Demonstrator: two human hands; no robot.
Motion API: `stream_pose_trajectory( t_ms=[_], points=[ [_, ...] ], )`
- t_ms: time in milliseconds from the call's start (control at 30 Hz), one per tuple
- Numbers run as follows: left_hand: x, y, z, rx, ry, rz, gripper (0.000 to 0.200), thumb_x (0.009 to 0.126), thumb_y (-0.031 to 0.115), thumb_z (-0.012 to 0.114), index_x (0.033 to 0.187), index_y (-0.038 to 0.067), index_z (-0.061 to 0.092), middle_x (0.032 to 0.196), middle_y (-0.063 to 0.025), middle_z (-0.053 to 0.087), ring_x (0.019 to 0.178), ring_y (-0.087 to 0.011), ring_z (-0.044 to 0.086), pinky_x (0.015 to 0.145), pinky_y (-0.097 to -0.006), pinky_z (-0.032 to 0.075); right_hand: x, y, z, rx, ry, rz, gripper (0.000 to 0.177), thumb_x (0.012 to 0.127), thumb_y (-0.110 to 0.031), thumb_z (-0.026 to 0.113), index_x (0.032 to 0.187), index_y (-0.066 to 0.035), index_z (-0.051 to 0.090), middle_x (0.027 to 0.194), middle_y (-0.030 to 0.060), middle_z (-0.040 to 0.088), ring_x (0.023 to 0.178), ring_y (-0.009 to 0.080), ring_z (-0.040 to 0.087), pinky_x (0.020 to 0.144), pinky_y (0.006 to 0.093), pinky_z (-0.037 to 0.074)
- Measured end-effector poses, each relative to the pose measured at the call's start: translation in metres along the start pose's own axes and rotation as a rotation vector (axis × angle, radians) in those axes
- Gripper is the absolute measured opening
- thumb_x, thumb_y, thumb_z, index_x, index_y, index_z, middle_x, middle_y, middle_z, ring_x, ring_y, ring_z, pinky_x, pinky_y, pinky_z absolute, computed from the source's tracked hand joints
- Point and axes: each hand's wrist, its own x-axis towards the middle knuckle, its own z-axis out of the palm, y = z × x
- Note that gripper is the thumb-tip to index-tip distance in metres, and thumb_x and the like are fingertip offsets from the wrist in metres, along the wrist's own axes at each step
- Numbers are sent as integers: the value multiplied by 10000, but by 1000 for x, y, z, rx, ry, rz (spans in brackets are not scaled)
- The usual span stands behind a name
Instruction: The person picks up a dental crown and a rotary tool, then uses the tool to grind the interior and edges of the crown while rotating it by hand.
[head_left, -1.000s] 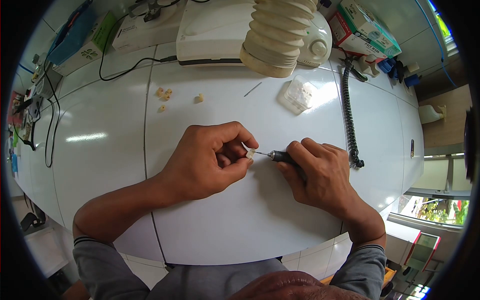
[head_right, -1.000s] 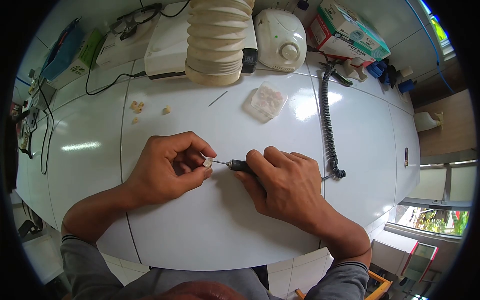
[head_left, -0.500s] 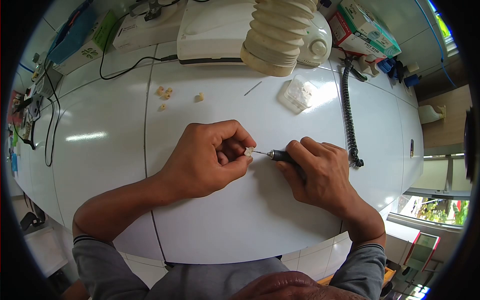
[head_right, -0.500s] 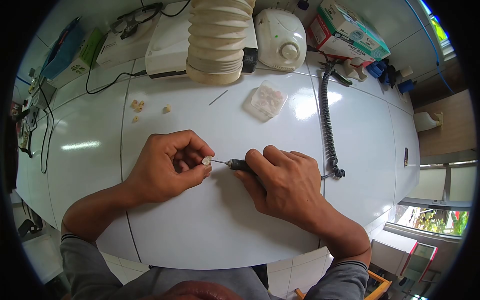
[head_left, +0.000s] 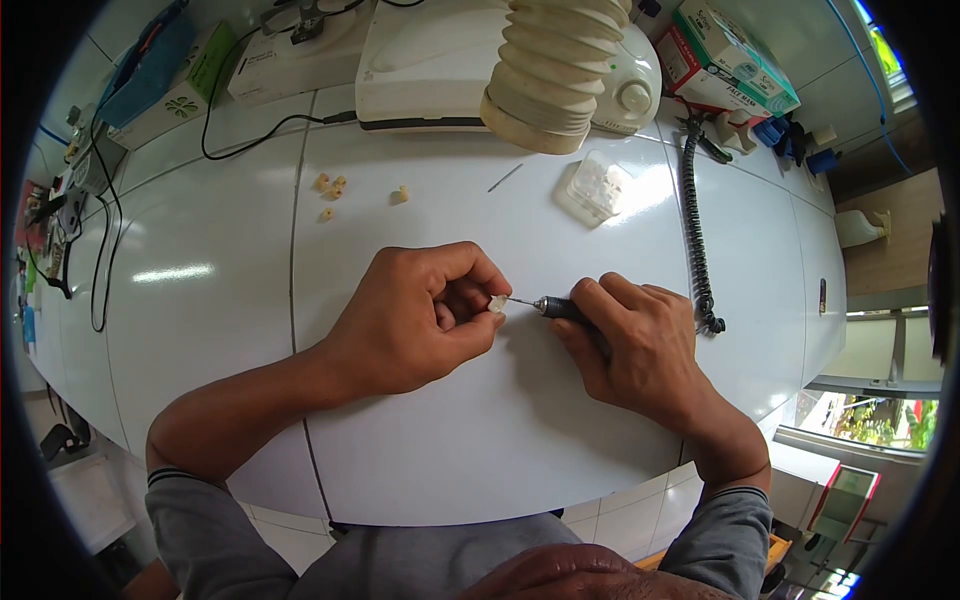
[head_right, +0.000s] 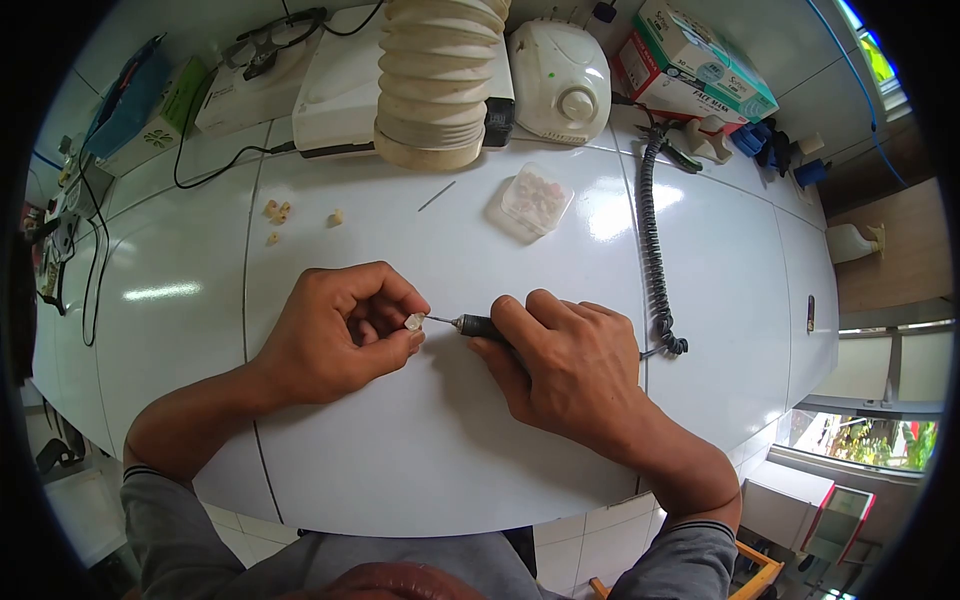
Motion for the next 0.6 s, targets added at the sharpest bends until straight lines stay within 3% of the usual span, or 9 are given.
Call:
stream_pose_trajectory(
  t_ms=[500, 600],
  points=[
    [-1, 3, -1, 13, -9, -8, 202, 974, 91, 844, 1151, 16, 780, 931, 16, 736, 778, 3, 604, 667, -187, 478, 0, 1, 2, -1, 10, -3, 261, 1020, -321, 837, 983, -105, 697, 725, 26, 582, 529, 245, 611, 531, 401, 468],
    [0, -3, 2, 13, 22, 70, 193, 969, 103, 821, 1121, -6, 774, 856, -25, 770, 680, -27, 631, 631, -227, 530, -1, 1, 2, -1, 14, -5, 263, 1019, -321, 838, 979, -105, 694, 725, 26, 581, 531, 244, 612, 531, 402, 469]
  ],
)
